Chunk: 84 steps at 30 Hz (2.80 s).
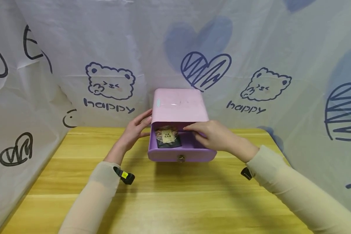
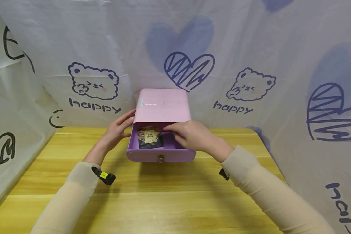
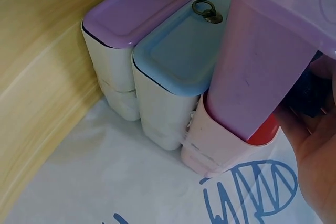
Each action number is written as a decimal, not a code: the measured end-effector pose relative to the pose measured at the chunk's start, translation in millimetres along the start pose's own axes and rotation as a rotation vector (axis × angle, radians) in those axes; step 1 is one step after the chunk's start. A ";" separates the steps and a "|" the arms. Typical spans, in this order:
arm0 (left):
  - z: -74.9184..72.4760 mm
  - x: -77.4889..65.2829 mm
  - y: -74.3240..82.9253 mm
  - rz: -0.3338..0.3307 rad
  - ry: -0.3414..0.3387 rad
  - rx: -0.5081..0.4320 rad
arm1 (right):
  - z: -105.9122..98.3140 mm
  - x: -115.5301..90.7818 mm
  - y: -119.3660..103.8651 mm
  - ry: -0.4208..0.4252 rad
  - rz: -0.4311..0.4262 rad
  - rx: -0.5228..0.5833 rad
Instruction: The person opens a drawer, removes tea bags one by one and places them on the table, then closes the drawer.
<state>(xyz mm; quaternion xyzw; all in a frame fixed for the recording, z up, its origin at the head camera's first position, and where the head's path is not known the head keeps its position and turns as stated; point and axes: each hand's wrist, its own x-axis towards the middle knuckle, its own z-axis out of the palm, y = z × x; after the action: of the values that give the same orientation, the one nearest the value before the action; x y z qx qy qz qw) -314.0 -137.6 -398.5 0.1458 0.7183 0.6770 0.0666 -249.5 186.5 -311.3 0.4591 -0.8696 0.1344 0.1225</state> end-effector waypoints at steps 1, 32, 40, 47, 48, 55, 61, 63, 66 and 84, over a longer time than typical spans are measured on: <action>0.7 0.7 1.2 0.000 -0.002 -0.001 | -1.0 -0.9 0.3 0.006 0.002 0.001; 0.1 -0.5 0.0 0.012 -0.004 0.015 | -4.6 -28.9 -0.8 0.380 -0.180 0.033; 0.6 0.2 -0.9 0.012 -0.006 0.008 | -6.2 -34.9 -5.0 0.465 -0.188 0.002; 2.4 0.4 -1.5 0.023 -0.012 -0.026 | 1.4 -45.5 -4.9 0.563 -0.181 -0.088; 2.7 0.1 -1.7 0.021 -0.012 -0.026 | 2.9 -47.1 -4.4 0.574 -0.177 -0.094; 2.9 -1.0 -2.0 0.028 -0.010 -0.028 | 10.3 -55.2 2.5 0.636 -0.130 -0.160; 2.4 -1.7 -2.0 0.021 -0.010 -0.022 | 21.5 -64.2 11.5 0.689 -0.101 -0.184; 2.3 -1.8 -2.3 0.020 -0.008 -0.022 | 26.2 -67.6 15.4 0.708 -0.087 -0.182; 2.3 -2.0 -2.2 0.020 -0.007 -0.019 | 31.9 -72.5 21.4 0.735 -0.064 -0.178; 2.3 -0.4 -1.9 0.026 -0.004 -0.027 | 59.7 -93.7 58.5 0.709 0.060 -0.200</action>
<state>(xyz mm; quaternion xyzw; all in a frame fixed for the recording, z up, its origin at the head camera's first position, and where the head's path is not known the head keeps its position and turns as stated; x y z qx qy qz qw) -313.2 -135.6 -400.6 0.1555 0.7071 0.6871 0.0612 -252.0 269.3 -405.7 0.3442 -0.7950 0.2028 0.4565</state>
